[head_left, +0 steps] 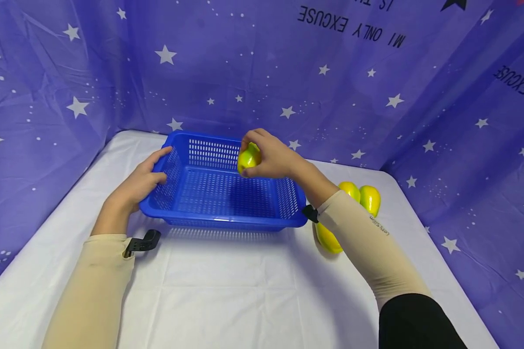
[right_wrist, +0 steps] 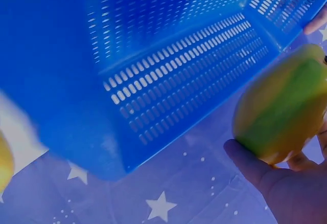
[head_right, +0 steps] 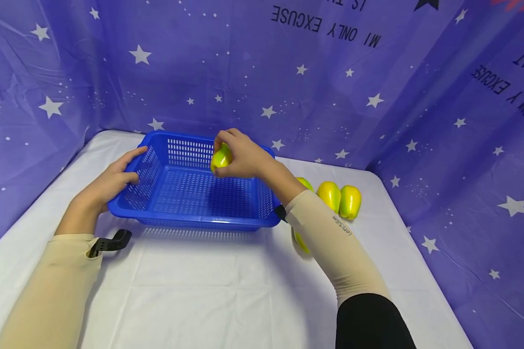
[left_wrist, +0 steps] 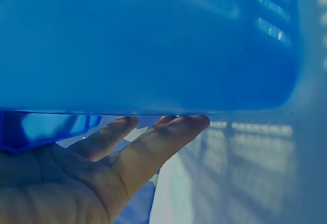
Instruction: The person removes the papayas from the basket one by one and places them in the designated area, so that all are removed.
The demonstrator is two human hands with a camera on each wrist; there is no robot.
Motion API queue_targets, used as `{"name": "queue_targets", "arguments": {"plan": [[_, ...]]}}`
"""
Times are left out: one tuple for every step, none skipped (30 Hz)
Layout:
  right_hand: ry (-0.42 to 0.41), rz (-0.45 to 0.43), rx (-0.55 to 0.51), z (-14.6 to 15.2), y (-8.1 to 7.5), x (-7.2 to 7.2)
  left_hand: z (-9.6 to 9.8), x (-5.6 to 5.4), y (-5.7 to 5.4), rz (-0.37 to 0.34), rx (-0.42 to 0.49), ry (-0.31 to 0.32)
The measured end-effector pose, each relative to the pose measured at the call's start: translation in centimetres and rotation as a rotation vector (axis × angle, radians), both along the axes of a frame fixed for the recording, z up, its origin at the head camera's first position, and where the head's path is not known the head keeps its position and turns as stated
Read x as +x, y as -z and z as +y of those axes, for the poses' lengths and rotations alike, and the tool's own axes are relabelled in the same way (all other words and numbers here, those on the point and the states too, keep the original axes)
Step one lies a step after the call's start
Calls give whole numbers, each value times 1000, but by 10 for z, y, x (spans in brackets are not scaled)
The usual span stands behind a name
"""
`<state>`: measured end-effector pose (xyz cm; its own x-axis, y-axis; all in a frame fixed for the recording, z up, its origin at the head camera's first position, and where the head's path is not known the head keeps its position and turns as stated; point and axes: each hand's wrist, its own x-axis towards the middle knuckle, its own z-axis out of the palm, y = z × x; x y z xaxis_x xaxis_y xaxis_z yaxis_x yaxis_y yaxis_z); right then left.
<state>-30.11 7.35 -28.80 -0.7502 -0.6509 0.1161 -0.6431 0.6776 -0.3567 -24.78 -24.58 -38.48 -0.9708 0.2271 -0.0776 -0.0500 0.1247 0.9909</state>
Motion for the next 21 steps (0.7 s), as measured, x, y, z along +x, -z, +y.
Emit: {"name": "queue_targets", "arguments": {"plan": [[-1,5,-12,4,0,1,0,0,0,2,1,0],[-2,12,-23,7,-1,3,0,0,0,2,2,1],[-4,16,-33,11,-1,4,0,-1,0,4,4,3],[-5,20,-44,15,-1,6,0,0,0,6,4,3],[-9,24,-54,19,-1,7,0,0,0,7,4,4],[-10,26,-65,23,-1,8,0,0,1,8,5,5],[-14,31,-75,27,-1,10,0,0,1,9,4,5],[-16,35,-82,31,0,11,0,0,0,6,5,5],[-19,37,-90,36,0,12,0,0,0,4,6,4],[-20,41,-98,40,0,13,0,0,0,2,7,5],[-22,45,-105,44,0,15,0,0,0,2,7,5],[-23,47,-110,48,0,16,0,0,0,1,8,6],[-26,51,-116,53,0,17,0,0,0,0,8,6],[-27,51,-120,56,0,19,0,0,0,-2,10,7],[-32,52,-124,60,0,20,0,0,0,-2,9,6],[-36,54,-126,64,0,22,0,0,0,-2,7,6],[-42,57,-130,67,0,23,1,0,0,-1,3,5],[-45,60,-130,70,0,25,1,0,1,-2,1,4],[-50,63,-129,74,0,26,1,0,1,-3,-2,4],[-54,67,-124,77,1,28,1,0,1,-4,-6,2],[-58,69,-122,81,1,30,1,-1,1,-4,-12,1]]}}
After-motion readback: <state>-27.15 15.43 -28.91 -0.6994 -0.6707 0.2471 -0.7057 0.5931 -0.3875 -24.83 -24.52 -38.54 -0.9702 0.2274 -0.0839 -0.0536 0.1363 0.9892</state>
